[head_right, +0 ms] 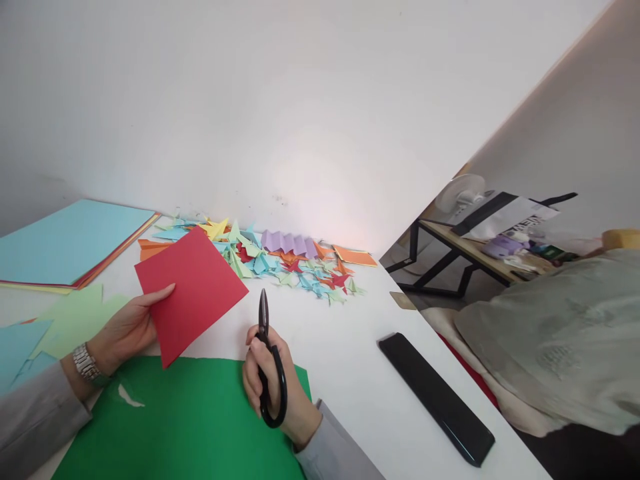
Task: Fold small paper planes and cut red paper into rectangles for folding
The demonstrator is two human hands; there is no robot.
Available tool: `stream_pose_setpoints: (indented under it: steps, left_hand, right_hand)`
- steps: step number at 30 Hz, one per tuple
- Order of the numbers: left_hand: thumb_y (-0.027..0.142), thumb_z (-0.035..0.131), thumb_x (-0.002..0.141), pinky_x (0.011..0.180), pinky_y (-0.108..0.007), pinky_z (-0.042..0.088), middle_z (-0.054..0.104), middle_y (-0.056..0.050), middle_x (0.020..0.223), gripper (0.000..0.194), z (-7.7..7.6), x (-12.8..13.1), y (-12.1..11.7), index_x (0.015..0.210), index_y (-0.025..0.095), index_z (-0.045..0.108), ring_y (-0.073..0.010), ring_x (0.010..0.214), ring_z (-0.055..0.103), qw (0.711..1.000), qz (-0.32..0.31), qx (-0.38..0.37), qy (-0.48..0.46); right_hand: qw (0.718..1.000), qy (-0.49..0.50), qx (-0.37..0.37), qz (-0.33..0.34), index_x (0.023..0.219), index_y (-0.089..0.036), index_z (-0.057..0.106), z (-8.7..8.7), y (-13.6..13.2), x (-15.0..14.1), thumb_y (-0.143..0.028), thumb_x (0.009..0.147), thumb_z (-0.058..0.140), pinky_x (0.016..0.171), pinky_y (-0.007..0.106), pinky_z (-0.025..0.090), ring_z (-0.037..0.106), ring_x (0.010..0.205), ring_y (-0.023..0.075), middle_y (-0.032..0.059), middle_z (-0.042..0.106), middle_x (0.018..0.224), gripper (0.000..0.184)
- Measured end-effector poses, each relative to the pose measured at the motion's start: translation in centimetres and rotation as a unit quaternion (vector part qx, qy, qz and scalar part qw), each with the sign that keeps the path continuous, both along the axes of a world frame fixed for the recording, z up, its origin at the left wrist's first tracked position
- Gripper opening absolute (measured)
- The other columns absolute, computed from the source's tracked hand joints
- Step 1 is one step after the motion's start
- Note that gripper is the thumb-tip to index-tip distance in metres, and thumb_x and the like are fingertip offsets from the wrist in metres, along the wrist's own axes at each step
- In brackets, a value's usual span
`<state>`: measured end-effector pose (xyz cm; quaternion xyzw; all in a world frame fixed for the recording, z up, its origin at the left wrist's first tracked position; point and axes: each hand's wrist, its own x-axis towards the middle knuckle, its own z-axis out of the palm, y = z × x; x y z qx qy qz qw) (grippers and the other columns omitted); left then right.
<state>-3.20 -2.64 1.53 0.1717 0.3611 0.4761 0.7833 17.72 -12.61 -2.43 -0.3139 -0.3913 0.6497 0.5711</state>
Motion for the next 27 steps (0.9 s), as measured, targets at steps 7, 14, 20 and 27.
stream_pose_setpoints:
  steps: [7,14,20,27]
  left_hand:
    - [-0.012,0.053,0.075,0.075,-0.035,0.063,0.074,-0.008,0.103,0.06,0.07,0.08,-0.48,0.125,0.02,0.059,-0.0254,0.085,0.073,1.0,0.013,0.016,0.01]
    - [0.003,0.056,0.083,0.07,-0.037,0.062,0.075,-0.01,0.097,0.04,-0.05,-0.27,-0.71,0.119,0.018,0.065,-0.0272,0.083,0.073,0.999,-0.027,0.043,-0.014]
    - [0.01,0.06,0.084,0.075,-0.04,0.061,0.071,-0.016,0.11,0.036,0.12,0.21,-0.9,0.12,0.013,0.063,-0.0293,0.09,0.072,0.996,-0.062,0.062,0.034]
    - [0.012,0.059,0.086,0.074,-0.041,0.061,0.072,-0.016,0.108,0.033,-0.04,0.07,-0.74,0.118,0.012,0.062,-0.0297,0.088,0.072,0.993,-0.092,0.066,0.022]
  right_hand:
    - [0.997,0.026,-0.029,-0.071,0.091,-0.023,0.051,0.48,0.3,-0.03,-0.057,0.087,0.054,0.023,0.012,0.022,0.02,0.025,0.0047,-0.0148,0.035,0.037,0.034]
    - [0.994,0.004,-0.019,-0.104,0.09,-0.023,0.051,0.04,0.47,0.09,-0.058,0.082,0.06,0.023,0.013,0.025,0.024,0.025,0.0046,-0.0145,0.037,0.037,0.037]
    - [0.991,0.014,-0.03,-0.129,0.101,-0.021,0.057,0.4,0.75,-0.08,-0.07,0.081,0.051,0.022,0.014,0.023,0.023,0.022,0.0051,-0.0132,0.038,0.035,0.054]
    - [0.99,0.021,-0.05,-0.131,0.109,-0.021,0.059,0.64,0.73,0.06,-0.076,0.079,0.045,0.023,0.015,0.023,0.024,0.022,0.006,-0.0126,0.038,0.035,0.064]
